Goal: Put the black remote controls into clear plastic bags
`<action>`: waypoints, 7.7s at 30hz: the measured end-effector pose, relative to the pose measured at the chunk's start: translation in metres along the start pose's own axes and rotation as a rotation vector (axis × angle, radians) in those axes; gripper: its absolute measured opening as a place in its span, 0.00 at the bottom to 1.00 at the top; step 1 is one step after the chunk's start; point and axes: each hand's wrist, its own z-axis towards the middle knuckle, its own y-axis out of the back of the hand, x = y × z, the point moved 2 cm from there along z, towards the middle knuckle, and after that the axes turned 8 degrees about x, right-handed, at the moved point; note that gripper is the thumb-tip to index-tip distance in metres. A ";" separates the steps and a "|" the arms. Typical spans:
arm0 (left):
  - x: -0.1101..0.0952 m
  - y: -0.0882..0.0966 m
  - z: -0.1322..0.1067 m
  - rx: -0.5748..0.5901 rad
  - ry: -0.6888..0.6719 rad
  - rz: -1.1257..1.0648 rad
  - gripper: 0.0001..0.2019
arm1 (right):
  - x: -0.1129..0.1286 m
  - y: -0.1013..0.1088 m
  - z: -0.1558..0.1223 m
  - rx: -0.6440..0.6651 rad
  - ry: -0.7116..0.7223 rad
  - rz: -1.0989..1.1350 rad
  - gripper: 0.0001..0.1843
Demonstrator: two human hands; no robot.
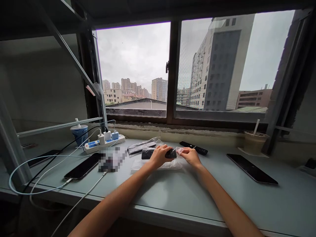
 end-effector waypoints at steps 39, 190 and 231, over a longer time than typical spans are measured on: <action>0.006 0.016 0.004 -0.079 -0.133 0.277 0.21 | 0.025 -0.002 -0.007 0.152 -0.074 0.047 0.33; 0.023 0.020 0.001 -0.155 0.261 0.138 0.22 | 0.025 0.006 -0.008 -0.193 -0.030 -0.085 0.20; 0.003 0.027 -0.004 -0.109 -0.034 0.033 0.20 | 0.014 0.006 -0.005 0.001 -0.219 0.134 0.21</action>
